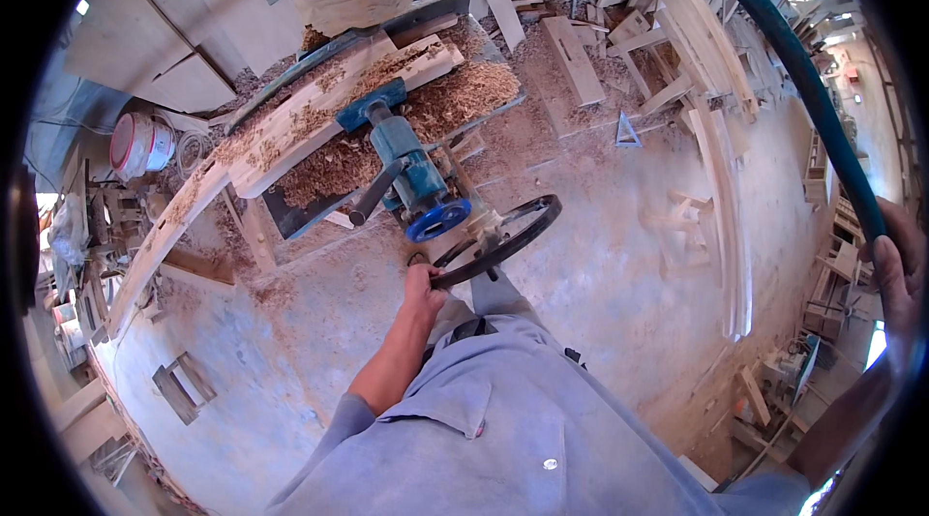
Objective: The person operates a lathe to shape a long wooden plank. They feed the wood into the machine, adjust the cutting head with a wheel, and remove the finished piece to place it with others.
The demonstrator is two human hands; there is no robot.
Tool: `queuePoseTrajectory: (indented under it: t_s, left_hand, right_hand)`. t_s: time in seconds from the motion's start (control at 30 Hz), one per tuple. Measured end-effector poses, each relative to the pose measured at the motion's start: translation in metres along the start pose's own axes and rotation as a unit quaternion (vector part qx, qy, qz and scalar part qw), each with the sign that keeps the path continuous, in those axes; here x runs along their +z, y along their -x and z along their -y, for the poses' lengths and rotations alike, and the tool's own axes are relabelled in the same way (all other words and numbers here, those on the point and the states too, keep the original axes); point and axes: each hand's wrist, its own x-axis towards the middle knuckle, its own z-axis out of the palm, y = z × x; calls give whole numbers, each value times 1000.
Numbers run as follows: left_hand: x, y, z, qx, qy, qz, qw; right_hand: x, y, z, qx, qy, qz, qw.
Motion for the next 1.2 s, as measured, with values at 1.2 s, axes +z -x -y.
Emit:
queuePoseTrajectory:
  t_s: [1.2]
  left_hand:
    - [3, -3, -2, 18, -32, -40, 999]
  right_hand:
    - [175, 10, -26, 140, -155, 92, 974]
